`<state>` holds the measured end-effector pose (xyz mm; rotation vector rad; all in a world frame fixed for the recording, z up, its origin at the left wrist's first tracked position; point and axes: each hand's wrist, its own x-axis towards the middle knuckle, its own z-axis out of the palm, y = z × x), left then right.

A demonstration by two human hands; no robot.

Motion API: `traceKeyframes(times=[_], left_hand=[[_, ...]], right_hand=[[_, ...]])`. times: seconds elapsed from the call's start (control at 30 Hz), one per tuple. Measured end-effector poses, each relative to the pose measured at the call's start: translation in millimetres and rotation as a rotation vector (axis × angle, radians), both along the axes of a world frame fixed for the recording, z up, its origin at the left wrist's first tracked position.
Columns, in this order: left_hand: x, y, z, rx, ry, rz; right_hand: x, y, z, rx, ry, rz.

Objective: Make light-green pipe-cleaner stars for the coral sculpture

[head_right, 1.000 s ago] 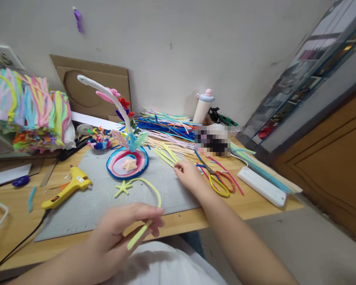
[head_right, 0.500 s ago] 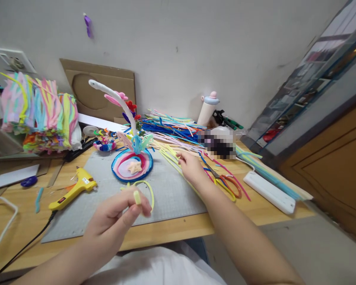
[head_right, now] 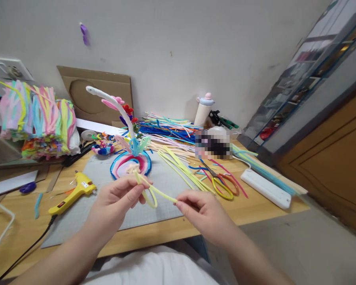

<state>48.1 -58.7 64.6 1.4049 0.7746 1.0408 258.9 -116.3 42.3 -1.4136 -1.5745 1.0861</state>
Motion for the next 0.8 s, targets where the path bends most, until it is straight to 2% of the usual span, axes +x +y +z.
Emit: traceKeyframes(times=[0.13,0.2,0.27,0.33,0.4,0.5,0.67,0.8], left_hand=[[5,-5,-0.3,0.153,0.207,-0.032],[7,-8,1.1,0.239,0.296,-0.085],[9,-10,3.1,0.285,0.353,-0.132],[8,-14,4.9,0.275,0.407,-0.157],[5,-17,6.0,0.227,0.435,-0.171],[0,-21,6.9,0.207,0.405,-0.175],[-3,-23,8.2,0.235,0.389,-0.105],[-4,-24,6.6,0.153,0.373,-0.063]], right_hand=[[-8,1,7.8,-0.265,0.327,0.161],[-15,4,12.4,-0.27,0.449,0.195],[-22,9,15.9,-0.162,0.42,0.125],[-26,12,18.8,-0.033,0.287,0.075],[-28,12,21.5,0.066,0.149,0.058],[-30,11,25.3,0.187,0.056,0.07],[-36,8,28.7,0.275,0.011,0.078],[-41,6,27.2,0.342,0.025,0.042]])
